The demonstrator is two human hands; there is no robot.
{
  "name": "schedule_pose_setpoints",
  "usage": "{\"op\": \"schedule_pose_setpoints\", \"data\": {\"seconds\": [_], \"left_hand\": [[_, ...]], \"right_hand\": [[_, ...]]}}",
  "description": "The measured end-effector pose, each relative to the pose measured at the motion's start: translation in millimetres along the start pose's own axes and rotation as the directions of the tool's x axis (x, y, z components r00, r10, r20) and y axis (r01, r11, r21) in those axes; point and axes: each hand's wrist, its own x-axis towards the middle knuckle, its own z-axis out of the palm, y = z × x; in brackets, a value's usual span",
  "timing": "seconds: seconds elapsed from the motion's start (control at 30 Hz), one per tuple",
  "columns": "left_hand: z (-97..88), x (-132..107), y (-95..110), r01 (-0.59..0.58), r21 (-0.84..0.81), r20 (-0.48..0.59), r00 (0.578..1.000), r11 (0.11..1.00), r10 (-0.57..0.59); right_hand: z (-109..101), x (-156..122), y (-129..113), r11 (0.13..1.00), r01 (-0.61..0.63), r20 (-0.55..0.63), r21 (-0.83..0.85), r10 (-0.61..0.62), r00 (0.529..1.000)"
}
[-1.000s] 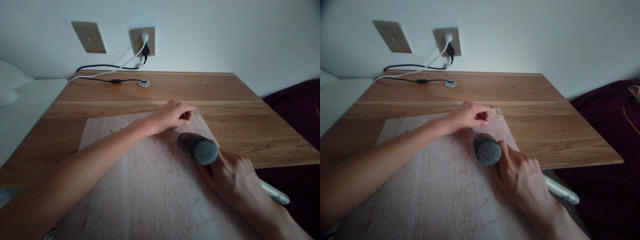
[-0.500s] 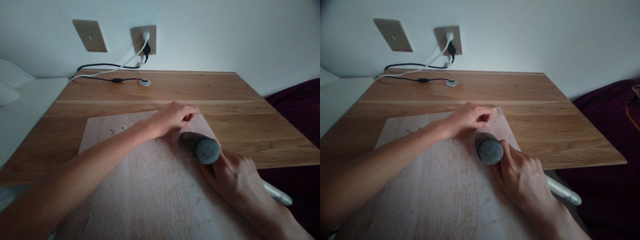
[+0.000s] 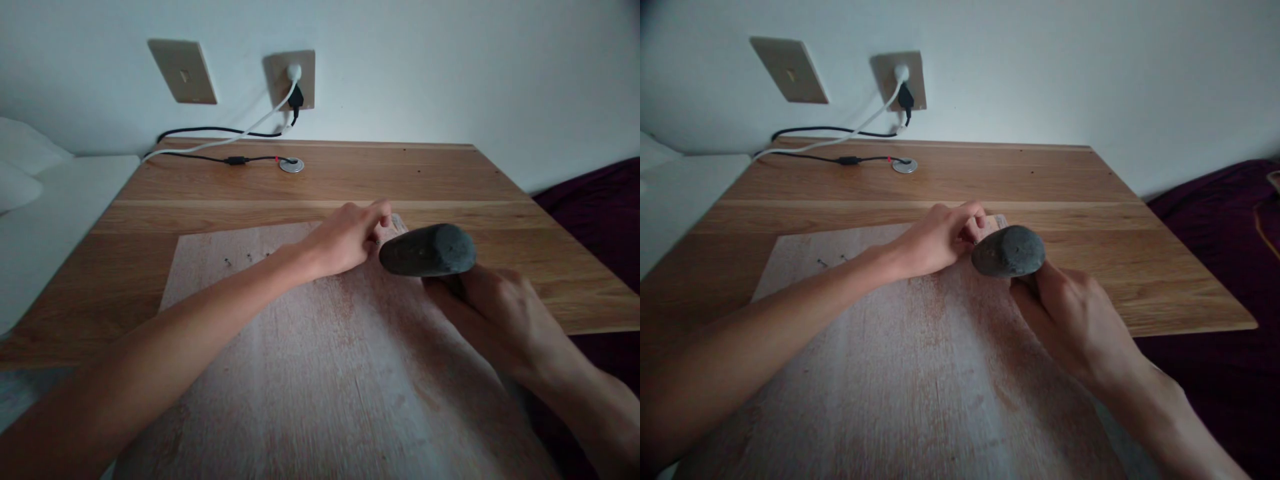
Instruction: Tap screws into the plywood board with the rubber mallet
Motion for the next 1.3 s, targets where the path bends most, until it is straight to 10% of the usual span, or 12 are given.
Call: {"op": "schedule_pose_setpoints", "data": {"seconds": [0.6, 1.3], "left_hand": [[13.2, -6, 17, 0.330, 0.099, -0.183, 0.933, 0.939, -0.308], [21.4, -13, 15, 0.296, 0.138, -0.224, 0.939, 0.945, -0.261]], "right_hand": [[-5, 44, 5, 0.986, -0.027, 0.084, -0.163, 0.041, 0.996], [-7, 50, 9, 0.993, -0.008, 0.025, -0.115, 0.011, 1.000]]}}
